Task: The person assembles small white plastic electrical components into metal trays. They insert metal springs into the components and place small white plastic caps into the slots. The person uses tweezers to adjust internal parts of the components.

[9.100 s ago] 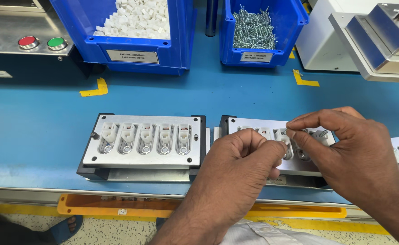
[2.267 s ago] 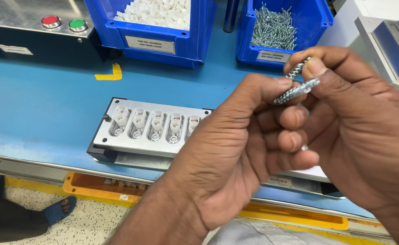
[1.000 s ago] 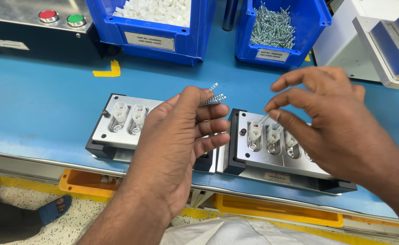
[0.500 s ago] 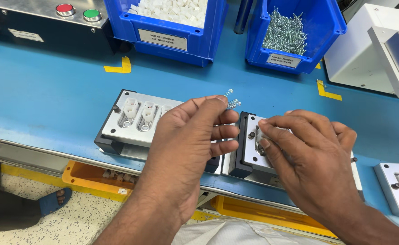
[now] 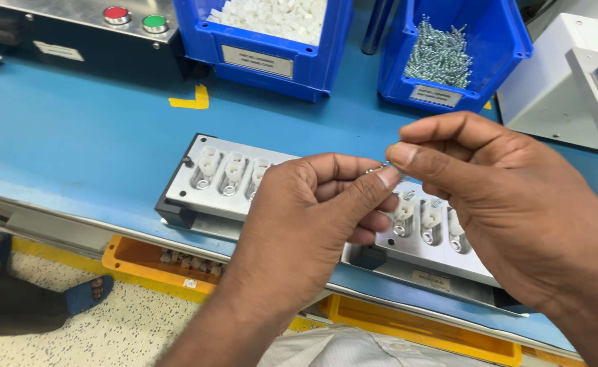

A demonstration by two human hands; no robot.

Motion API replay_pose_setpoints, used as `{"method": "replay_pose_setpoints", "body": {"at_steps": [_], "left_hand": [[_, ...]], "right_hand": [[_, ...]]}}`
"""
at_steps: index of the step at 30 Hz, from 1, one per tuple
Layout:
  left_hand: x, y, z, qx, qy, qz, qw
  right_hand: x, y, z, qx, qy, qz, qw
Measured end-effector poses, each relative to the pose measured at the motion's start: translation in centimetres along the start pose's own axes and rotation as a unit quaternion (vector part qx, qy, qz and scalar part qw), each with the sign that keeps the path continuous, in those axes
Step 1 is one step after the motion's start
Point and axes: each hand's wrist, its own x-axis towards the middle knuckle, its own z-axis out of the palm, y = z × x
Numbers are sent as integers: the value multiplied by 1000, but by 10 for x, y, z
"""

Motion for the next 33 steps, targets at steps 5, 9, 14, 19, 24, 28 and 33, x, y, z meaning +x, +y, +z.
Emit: {"method": "replay_pose_setpoints", "body": {"at_steps": [5,9,14,19,24,28,33], "left_hand": [[-11,12,-18,-205,-83,-86,971],[-19,8,-21,-182,-36,-35,982],[-19,3,-22,-158,60,27,985],[-21,5,-23,-125,79,60,987],[-22,6,-20,-79,96,75,989],[-23,5,-21,11,125,83,989],[-20,4,-26,-44,140,61,987]], "right_hand": [[2,-9,5,101,-81,-83,988],[7,-18,15,137,-140,-35,980],[7,-16,28,-102,-52,-30,993],[8,-14,29,-106,-67,-69,990],[11,-14,27,-147,-81,-86,982],[9,-17,26,-235,-51,-56,969],[12,-19,28,-203,-42,-118,971]]}}
